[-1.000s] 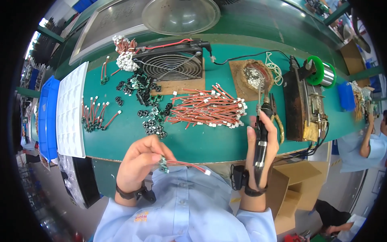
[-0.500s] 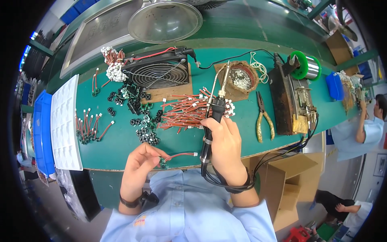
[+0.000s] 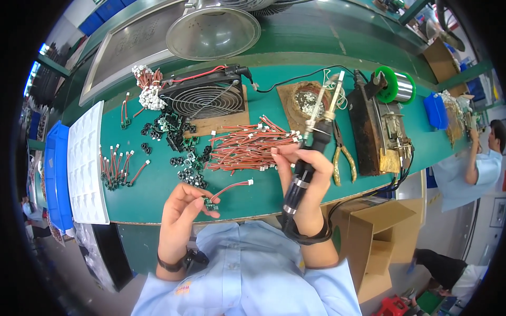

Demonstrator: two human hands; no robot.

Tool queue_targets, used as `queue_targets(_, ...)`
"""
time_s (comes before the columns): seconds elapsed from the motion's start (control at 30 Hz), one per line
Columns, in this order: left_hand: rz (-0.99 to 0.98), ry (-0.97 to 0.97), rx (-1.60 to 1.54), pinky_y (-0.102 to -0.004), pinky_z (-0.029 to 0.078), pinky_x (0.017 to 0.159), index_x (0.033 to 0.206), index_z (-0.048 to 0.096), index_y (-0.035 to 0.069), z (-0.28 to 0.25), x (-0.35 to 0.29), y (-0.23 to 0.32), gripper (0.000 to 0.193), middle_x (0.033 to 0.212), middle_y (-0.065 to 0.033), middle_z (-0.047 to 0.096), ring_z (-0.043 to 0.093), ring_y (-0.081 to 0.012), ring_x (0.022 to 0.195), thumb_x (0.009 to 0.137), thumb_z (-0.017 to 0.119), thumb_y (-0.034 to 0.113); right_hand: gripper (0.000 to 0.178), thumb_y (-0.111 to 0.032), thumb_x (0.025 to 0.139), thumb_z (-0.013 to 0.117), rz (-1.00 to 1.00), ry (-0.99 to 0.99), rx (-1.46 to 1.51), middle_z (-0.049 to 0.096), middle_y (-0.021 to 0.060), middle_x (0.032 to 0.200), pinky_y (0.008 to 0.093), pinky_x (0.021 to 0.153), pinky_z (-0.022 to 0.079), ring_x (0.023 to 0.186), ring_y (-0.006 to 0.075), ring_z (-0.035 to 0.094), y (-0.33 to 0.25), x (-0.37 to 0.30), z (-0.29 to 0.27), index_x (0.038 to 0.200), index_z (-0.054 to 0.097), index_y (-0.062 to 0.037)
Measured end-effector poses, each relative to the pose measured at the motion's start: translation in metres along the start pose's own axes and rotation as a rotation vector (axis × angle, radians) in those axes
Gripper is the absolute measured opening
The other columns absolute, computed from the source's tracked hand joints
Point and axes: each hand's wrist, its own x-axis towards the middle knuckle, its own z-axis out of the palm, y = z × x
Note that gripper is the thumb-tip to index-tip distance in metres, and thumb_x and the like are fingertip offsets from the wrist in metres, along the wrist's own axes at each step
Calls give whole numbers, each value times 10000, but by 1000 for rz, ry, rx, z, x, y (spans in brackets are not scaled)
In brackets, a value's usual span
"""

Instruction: The person picks up a circuit board and a wire, joins them using a soldering iron, and sets the assembly aside, repeating this process for several units.

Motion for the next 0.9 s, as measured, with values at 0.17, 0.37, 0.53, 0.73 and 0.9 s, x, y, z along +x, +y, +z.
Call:
queue_targets(0.17,55,4,21,-295,509,742,1033,496,-29,7,3,3,156,982,-134,574,586,-176,891,903,473,53,504,85,750,653,270,32,242,558,125,813,265,651,479,752,183,602,-22,-8,-21,1094,332,-96)
queue_targets(0.37,52,-153,39,-276,494,768,1122,487,-34,10,5,0,225,982,-110,576,603,-180,883,909,492,38,477,90,760,640,327,-188,323,560,124,815,255,659,471,735,164,589,-52,-17,-30,1079,333,-88)
queue_targets(0.53,46,-140,-5,-288,493,753,1093,494,-23,17,5,7,214,968,-103,572,591,-176,872,890,510,43,436,82,777,624,348,-374,389,567,118,815,252,654,468,716,148,579,-62,-17,-22,1062,337,-80)
queue_targets(0.73,-46,-175,-166,-309,473,766,1069,498,-10,16,8,18,224,985,-100,558,569,-183,872,872,551,80,426,82,784,614,401,-427,478,569,118,800,235,630,466,692,128,574,-68,-8,-20,1062,330,-73)
queue_targets(0.9,-168,-335,-529,-300,443,813,1082,486,15,11,13,1,211,1012,-81,552,547,-161,909,903,526,118,431,83,785,604,477,-505,504,566,116,795,218,598,460,688,119,580,-73,-4,-22,1071,318,-68)
